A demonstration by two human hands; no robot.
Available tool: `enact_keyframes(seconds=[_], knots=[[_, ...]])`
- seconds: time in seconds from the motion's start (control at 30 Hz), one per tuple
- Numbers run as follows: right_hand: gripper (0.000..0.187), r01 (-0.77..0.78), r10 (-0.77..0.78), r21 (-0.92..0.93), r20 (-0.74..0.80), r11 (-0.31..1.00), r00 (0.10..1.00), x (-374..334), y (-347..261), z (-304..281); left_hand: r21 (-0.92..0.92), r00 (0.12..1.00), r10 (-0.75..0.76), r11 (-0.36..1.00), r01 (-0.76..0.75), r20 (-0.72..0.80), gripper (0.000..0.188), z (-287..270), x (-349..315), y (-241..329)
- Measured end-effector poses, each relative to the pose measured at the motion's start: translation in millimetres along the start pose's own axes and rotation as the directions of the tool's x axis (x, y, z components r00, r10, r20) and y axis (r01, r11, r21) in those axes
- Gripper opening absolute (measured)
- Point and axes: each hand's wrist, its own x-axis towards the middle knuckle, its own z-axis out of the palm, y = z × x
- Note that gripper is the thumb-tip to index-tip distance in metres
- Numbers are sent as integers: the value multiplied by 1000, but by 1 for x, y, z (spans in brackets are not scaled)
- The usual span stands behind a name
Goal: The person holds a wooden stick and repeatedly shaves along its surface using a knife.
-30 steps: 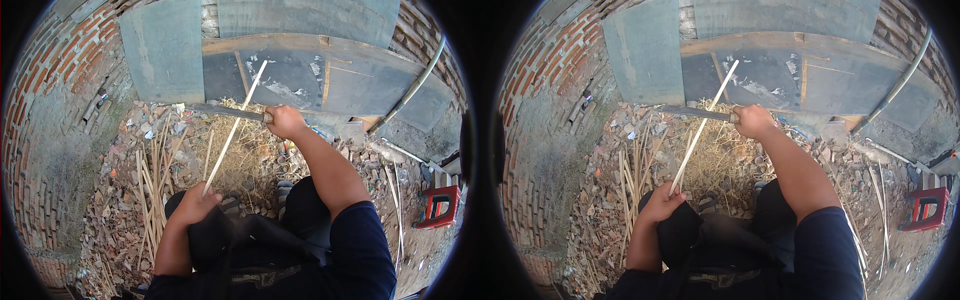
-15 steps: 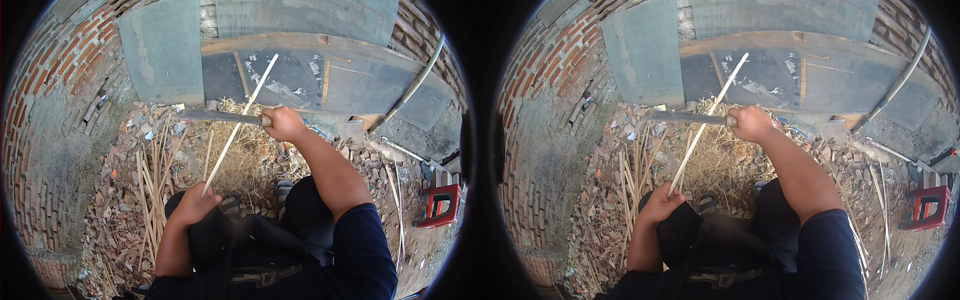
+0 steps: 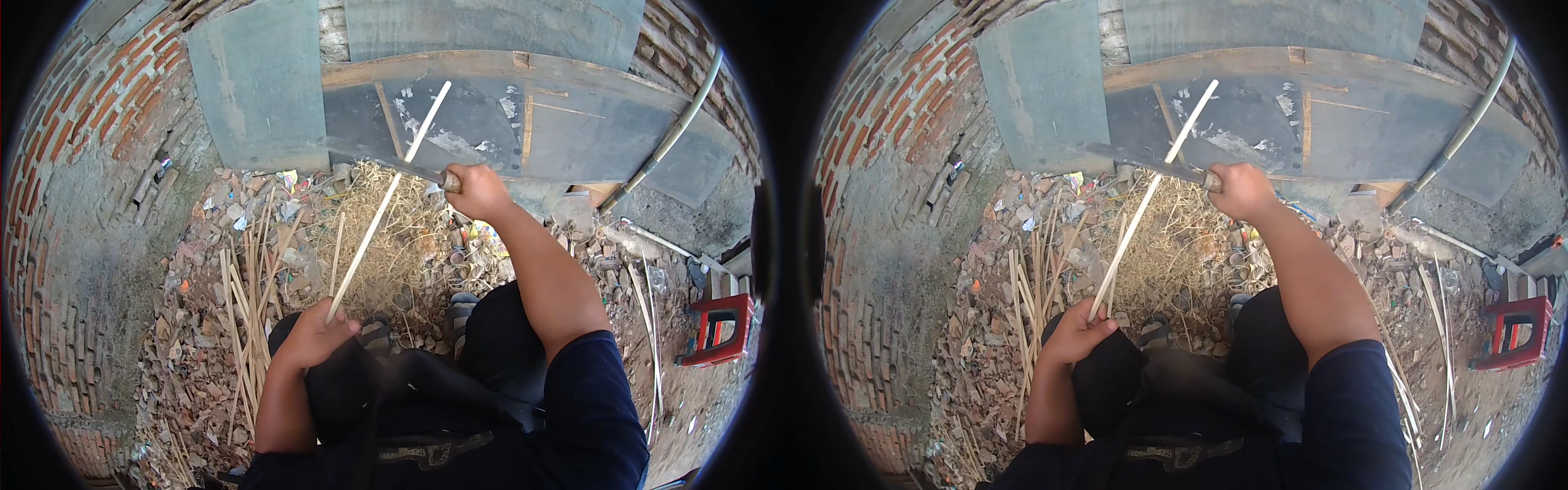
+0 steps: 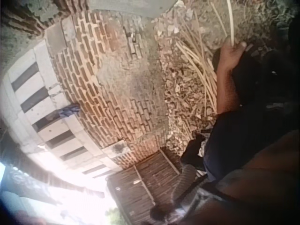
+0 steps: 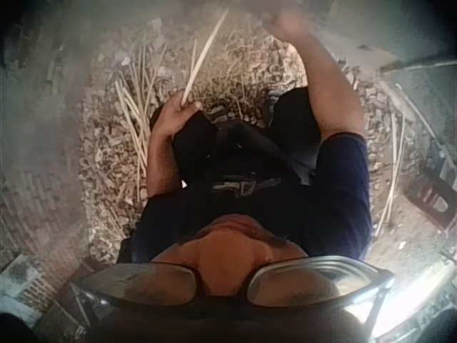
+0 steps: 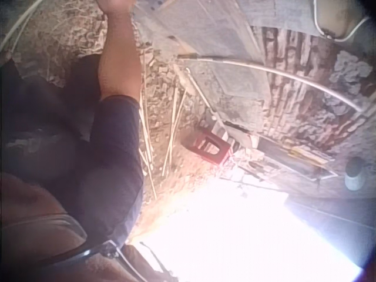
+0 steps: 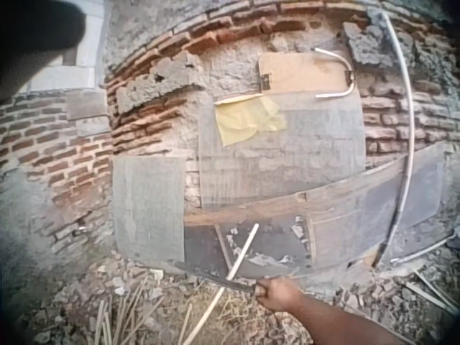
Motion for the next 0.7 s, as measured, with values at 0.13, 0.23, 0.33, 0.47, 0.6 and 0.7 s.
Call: enact_keyframes(seconds=[0.13,0.23,0.33,0.47,0.6,0.7], knots=[[31,232,-199,-132,221,964,955,1,-32,-4,15,1000,6,1000,-6,5,25,-1,-1,1],[33,85,-76,-54,139,995,987,6,-27,-3,13,1000,8,1000,-9,3,25,-2,-3,5],[31,-35,35,1,20,999,999,10,-5,6,-6,999,-31,999,32,17,25,-4,1,1],[33,-27,25,37,47,999,999,3,-15,-1,13,1000,-4,1000,4,6,26,-6,1,-1],[37,90,-78,-56,189,994,979,2,-29,-8,31,999,9,999,-10,41,26,-6,-4,5],[38,-11,11,1,85,1000,996,6,-2,4,-5,993,28,1000,-27,111,27,-10,1,-2]])
